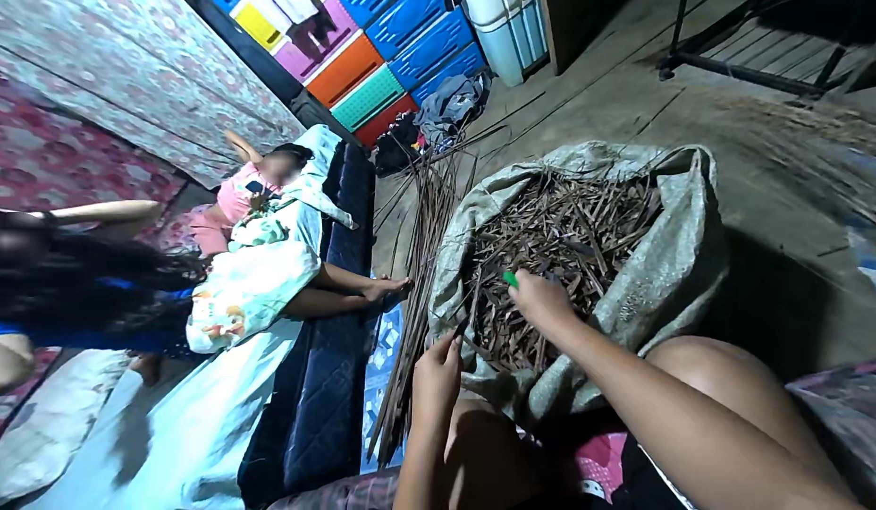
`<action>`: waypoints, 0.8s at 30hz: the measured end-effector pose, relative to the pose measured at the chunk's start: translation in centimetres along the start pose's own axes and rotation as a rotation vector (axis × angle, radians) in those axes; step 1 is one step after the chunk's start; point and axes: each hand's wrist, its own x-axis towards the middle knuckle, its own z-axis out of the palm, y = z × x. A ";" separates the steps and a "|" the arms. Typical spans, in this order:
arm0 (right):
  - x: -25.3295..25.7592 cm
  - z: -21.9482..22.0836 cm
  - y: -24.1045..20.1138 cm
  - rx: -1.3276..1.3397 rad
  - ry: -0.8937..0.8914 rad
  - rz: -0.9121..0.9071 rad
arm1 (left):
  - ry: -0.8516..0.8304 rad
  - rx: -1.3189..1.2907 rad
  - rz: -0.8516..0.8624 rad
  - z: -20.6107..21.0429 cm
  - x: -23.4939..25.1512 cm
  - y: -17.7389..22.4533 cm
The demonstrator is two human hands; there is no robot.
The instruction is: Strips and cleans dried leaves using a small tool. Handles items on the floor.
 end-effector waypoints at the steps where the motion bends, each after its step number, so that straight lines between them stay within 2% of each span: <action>1: 0.5 -0.3 0.3 0.076 0.009 0.002 | -0.011 -0.007 0.000 -0.1 -0.1 -0.1; 5: 1.1 1.7 0.1 0.531 -0.118 -0.172 | -0.083 -0.022 -0.014 0.1 -0.3 0.7; 7: 0.9 2.4 0.0 0.683 -0.176 -0.160 | -0.134 -0.027 -0.011 0.4 -0.5 1.3; 10: 1.6 2.2 0.5 0.829 -0.102 -0.076 | -0.189 -0.012 -0.019 0.6 -0.7 1.6; 13: 1.4 0.6 0.7 0.541 -0.023 -0.091 | -0.155 0.028 -0.007 0.6 -0.6 1.3; 18: -3.7 1.7 -1.4 0.025 -0.207 -0.250 | -0.057 0.130 -0.013 0.4 0.0 1.5; 21: -4.7 2.2 -1.8 -0.151 -0.233 -0.249 | -0.039 0.184 -0.026 0.5 0.0 1.9; 24: -3.7 2.0 -1.6 -0.179 -0.169 -0.184 | -0.040 0.225 -0.018 0.7 -0.2 2.0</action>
